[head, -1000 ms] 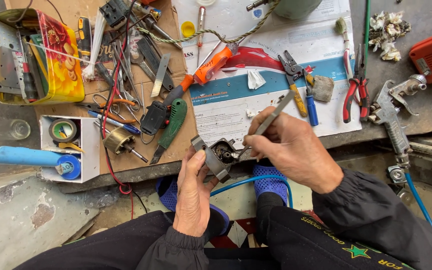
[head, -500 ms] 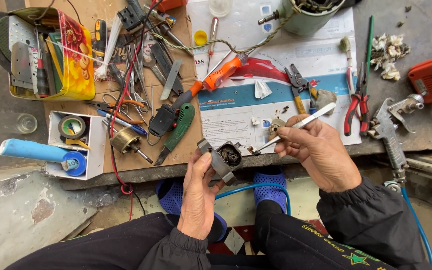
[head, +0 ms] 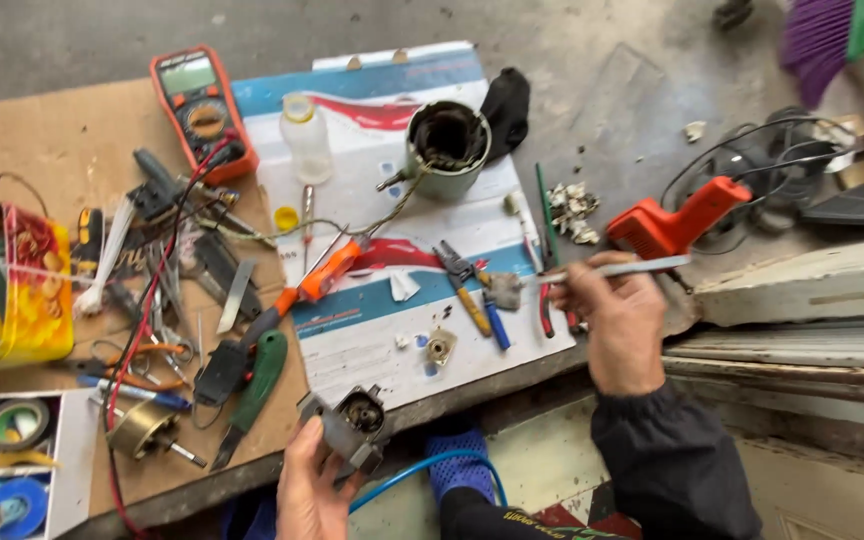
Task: Cleaning and inspecting small electronic or mechanical components using tweezers and a probe on a floor-based workbench.
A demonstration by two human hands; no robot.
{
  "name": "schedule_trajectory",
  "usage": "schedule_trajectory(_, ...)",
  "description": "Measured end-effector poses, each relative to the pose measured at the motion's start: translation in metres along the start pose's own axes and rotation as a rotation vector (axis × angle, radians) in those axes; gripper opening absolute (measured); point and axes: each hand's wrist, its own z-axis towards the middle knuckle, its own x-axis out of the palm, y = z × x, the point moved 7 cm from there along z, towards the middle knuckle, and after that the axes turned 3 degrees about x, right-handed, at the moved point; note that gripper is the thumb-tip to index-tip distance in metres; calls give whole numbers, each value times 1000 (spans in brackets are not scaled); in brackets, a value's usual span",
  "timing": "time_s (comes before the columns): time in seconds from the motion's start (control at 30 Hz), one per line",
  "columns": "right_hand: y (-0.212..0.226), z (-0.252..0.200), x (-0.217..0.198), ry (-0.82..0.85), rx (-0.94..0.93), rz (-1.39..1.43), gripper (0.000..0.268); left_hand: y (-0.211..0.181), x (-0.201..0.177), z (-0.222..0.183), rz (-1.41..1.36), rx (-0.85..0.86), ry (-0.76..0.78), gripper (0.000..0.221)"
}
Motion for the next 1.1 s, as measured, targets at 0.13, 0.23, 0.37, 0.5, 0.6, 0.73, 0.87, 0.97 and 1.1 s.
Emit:
schedule_trajectory(0.13,39,61,-34,-185,-339,-179,21,7,-9,14,58,-90,-58,68)
schedule_trajectory(0.23,18,114,-54,-286,-373,-235,22,6,-10,17,92,-121,-59,67)
schedule_trajectory(0.37,-23,162,-80,-331,-308,-145,22,20,-42,64,173,-146,-68,66)
schedule_trajectory(0.5,-58,168,-91,-349,-170,4,23,47,-83,127,103,-98,-6,58)
schedule_trajectory(0.6,-55,152,-91,-380,-189,38,22,41,-72,114,77,-58,-16,56)
schedule_trajectory(0.73,-20,117,-86,-326,-252,160,25,30,-53,86,164,-177,-72,60)
schedule_trajectory(0.87,17,62,-78,-298,-262,189,33,23,-47,79,177,-154,-53,62)
schedule_trajectory(0.97,28,19,-70,-274,-191,-103,56,7,-28,44,85,-123,-92,64)
schedule_trajectory(1.1,36,-19,-78,-375,-97,-467,52,-3,-10,6,33,-118,-60,65)
